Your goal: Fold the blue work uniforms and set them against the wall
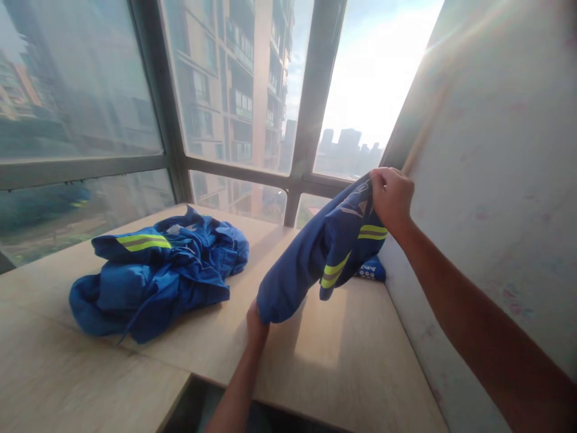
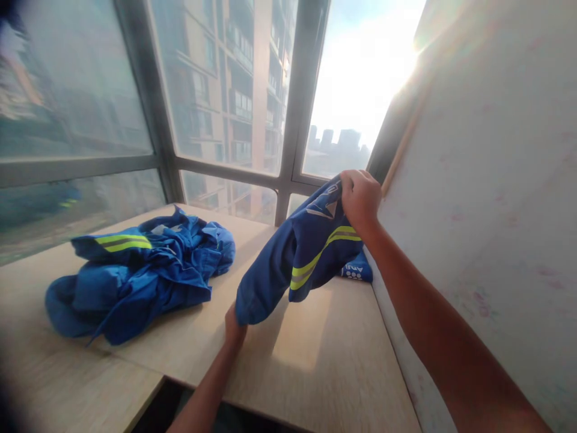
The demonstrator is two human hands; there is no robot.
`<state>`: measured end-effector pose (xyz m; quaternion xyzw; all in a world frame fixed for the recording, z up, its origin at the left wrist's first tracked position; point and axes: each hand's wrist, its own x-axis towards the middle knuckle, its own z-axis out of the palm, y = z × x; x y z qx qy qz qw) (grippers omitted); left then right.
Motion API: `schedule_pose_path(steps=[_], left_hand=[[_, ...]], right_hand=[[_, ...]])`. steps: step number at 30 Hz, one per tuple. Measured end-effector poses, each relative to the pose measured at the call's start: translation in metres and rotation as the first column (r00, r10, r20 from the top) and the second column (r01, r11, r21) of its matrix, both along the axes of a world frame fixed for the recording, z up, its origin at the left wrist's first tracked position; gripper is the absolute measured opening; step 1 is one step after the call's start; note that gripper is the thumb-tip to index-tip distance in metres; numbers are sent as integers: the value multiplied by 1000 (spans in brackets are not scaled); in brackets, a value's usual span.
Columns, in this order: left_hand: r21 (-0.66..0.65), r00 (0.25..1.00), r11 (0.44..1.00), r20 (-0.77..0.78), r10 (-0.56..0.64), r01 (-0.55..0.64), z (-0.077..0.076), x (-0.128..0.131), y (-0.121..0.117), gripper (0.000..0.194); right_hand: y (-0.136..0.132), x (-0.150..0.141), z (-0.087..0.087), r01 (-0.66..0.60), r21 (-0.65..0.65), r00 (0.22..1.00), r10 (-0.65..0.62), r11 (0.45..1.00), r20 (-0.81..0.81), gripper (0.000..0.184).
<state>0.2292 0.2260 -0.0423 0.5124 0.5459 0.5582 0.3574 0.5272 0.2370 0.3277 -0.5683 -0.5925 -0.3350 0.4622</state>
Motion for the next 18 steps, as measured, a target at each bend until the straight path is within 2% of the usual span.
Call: schedule_pose_path(steps=[3, 5, 7, 9, 10, 11, 12, 14, 16, 18], left_hand=[[-42, 989, 998, 148, -30, 36, -4, -6, -2, 33], [-71, 963, 996, 269, -29, 50, -6, -11, -7, 41], [-121, 906, 991, 423, -5, 62, -9, -16, -14, 46], [-153, 849, 986, 527, 26, 65, -15, -22, -22, 46], [-152, 846, 987, 532, 36, 53, -18, -25, -25, 44], [-136, 869, 990, 494, 36, 36, -21, -27, -29, 42], [-114, 903, 993, 430, 28, 23, -23, -29, -31, 39], [-68, 968, 998, 250, 0, 17, -25, -31, -34, 35], [-21, 998, 999, 52, -48, 49, -23, -29, -36, 34], [63, 985, 994, -154, -78, 89, -18, -23, -39, 35]], right_hand=[[4, 1, 6, 22, -1, 998, -22, 1000, -62, 31], [9, 0, -10, 20, -5, 992, -21, 1000, -121, 33], [12, -5, -47, 7, -44, 984, -15, 999, -175, 36], [8, -15, -104, -5, -166, 976, -31, 986, -214, 37], [2, -20, -136, -7, -272, 972, -57, 962, -226, 36], [-6, -26, -169, -12, -399, 970, -86, 917, -226, 34], [-16, -32, -201, -38, -549, 979, -79, 835, -189, 32], [-41, -43, -256, -74, -815, 997, 53, 575, -53, 29], [-65, -50, -294, -83, -889, 993, 113, 451, -35, 29], [-83, -55, -318, -93, -917, 990, 137, 389, -43, 33]])
